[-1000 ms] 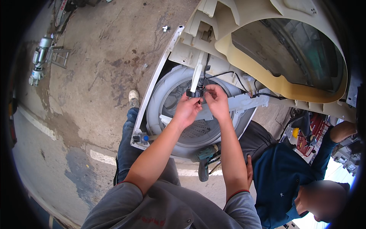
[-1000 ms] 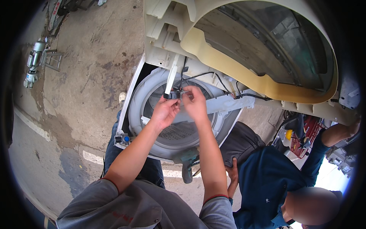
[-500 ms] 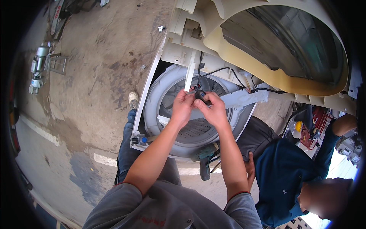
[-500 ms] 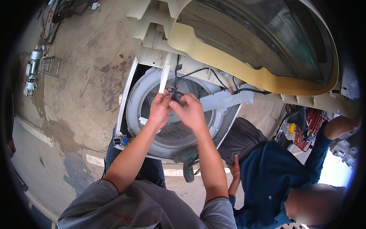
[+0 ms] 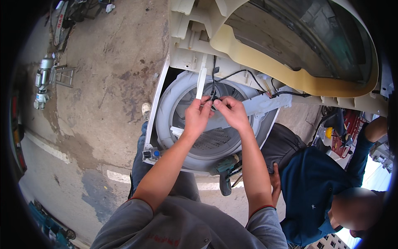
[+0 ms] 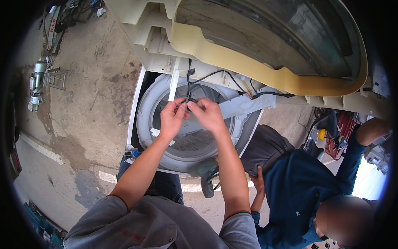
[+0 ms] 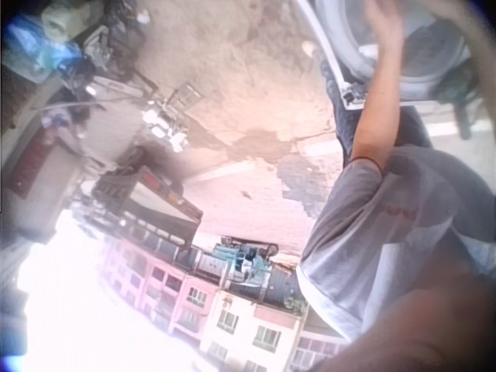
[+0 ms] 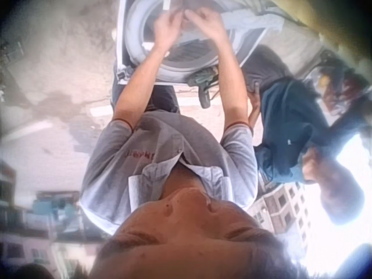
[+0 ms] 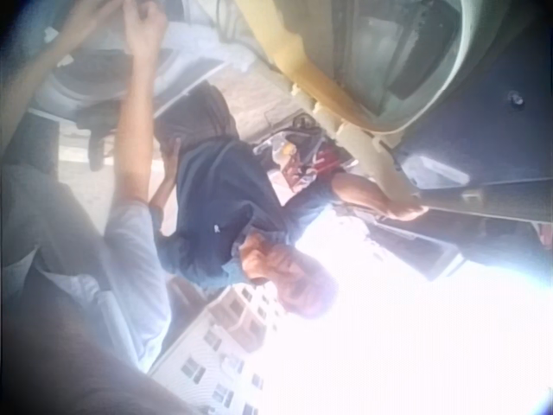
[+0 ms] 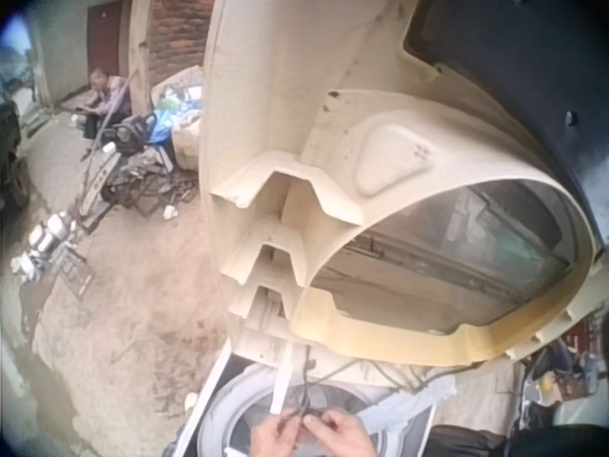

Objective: The person repairs a washing machine by stripping and twisting wires, wrapping connections with electrical tape, and using a power drill to secure components. They also retrieve a screwdriver from a cluttered workshop and continue assembling parts of the machine.

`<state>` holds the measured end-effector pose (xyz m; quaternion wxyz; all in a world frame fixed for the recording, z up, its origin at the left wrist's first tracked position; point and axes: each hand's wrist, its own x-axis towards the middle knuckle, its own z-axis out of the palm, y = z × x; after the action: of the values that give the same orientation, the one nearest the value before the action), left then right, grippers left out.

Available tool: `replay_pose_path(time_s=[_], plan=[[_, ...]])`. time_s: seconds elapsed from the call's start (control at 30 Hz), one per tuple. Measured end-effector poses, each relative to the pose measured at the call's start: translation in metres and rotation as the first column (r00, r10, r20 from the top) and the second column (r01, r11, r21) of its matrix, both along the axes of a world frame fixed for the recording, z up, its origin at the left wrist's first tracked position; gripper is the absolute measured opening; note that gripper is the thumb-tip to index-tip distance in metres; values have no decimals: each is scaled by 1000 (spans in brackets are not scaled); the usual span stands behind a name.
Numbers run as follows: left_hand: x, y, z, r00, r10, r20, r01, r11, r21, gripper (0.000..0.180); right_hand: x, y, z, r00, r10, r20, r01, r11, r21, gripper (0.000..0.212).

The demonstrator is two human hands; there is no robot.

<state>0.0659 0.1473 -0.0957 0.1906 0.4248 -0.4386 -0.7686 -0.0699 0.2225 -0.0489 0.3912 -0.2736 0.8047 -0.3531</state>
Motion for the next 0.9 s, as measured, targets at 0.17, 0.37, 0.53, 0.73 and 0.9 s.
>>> replay_pose_path(time_s=[0.17,0.37,0.53,0.73,0.9], plan=[[-1,-1,5,993,86,78,-60,957,-285,21,-3,-3,-4,989,-59,134,71,994,-85,32],[6,-15,5,991,-54,120,118,765,-633,28,-8,-5,-5,978,-58,198,88,985,-148,27],[10,-26,-14,988,-152,9,152,988,-24,30,-19,-11,-4,966,-18,258,49,992,-114,25],[12,-35,-11,969,-88,-230,157,941,301,24,-23,-20,9,974,46,220,-39,999,-38,26],[8,-36,-5,970,-235,-62,242,953,180,20,-23,-18,6,981,56,185,-44,997,-69,27]])
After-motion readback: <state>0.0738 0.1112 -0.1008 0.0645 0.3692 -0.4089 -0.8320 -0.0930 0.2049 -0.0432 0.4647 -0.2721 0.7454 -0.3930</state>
